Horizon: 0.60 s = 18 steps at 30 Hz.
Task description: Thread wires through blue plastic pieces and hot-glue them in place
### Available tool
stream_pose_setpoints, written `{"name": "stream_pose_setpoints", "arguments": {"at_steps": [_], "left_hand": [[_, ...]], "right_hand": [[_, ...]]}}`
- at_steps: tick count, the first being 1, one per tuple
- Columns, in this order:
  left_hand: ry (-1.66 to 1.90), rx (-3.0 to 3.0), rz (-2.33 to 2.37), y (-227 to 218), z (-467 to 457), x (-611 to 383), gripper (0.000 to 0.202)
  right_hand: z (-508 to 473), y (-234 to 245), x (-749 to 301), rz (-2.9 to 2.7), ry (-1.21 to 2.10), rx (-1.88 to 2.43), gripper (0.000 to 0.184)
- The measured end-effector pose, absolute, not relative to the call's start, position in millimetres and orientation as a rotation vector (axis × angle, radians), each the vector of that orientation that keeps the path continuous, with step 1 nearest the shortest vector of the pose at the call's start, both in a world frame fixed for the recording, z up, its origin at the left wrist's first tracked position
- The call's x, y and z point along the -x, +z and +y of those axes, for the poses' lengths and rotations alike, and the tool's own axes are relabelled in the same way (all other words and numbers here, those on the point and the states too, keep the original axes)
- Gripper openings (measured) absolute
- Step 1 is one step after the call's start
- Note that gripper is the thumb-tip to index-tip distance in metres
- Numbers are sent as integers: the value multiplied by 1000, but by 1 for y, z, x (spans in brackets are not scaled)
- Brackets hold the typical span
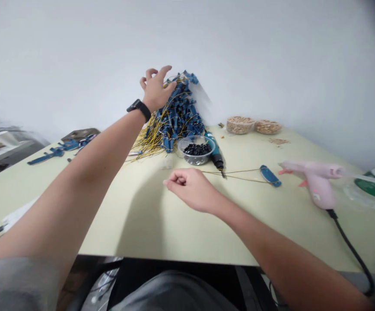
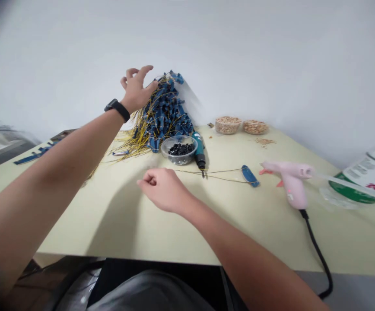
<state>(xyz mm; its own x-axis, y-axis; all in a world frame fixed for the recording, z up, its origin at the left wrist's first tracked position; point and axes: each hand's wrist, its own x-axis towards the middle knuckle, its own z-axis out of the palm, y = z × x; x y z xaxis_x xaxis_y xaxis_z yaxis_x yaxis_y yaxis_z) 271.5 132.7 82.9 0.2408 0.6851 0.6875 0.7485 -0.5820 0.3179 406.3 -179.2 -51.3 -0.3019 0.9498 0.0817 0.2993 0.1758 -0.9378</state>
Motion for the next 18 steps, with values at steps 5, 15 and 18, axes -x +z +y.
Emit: {"name": "stream_pose_setpoints", "arguments": {"at_steps": [5, 15, 18], "left_hand": [[-1434, 2280, -1475, 46, 56, -184, 36], [-1064, 2233, -2014, -39, -8, -58, 64], [-1106, 2191, -1962, -49, 1, -39, 41]], "right_hand": [[-173, -57, -409, -1752, 1067, 1202, 37], [-169, -62, -417, -1853, 772, 1428, 46], [-167, -60, -417, -1818, 762, 1519, 51]]}}
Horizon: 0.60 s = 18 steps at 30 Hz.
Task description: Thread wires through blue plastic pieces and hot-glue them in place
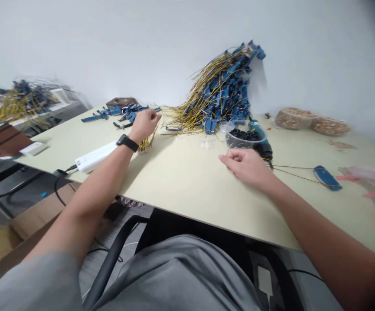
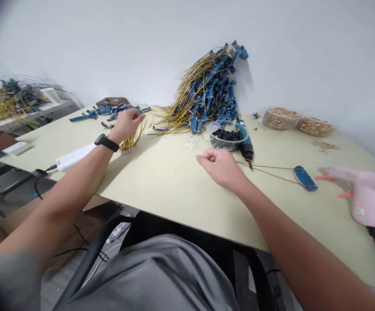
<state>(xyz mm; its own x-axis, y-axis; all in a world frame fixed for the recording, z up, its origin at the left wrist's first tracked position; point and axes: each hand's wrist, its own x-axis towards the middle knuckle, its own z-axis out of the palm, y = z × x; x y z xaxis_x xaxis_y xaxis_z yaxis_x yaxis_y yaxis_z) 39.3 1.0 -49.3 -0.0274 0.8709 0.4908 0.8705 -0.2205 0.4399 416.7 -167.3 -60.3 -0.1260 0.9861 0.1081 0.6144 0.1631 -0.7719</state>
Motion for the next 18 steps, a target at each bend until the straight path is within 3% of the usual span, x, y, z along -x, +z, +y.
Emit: {"name": "stream_pose_setpoints", "arguments": {"at_steps": [3, 8, 14, 18], "left_hand": [[999, -2265, 1901, -51, 10, -14, 7], [723, -2212, 2067, -47, 11, 17, 9], [624, -1972, 2523, -37, 0, 38, 38], [562, -1691, 2730, -30, -8, 52, 38]], "right_hand": [[-169, -55, -416, -1750, 784, 1604, 52], [-173, -46, -413, -1712, 774, 1628, 55], [-174, -46, -412, -1723, 763, 1608, 56], [-173, -46, -412, -1736, 745, 1643, 55]]}}
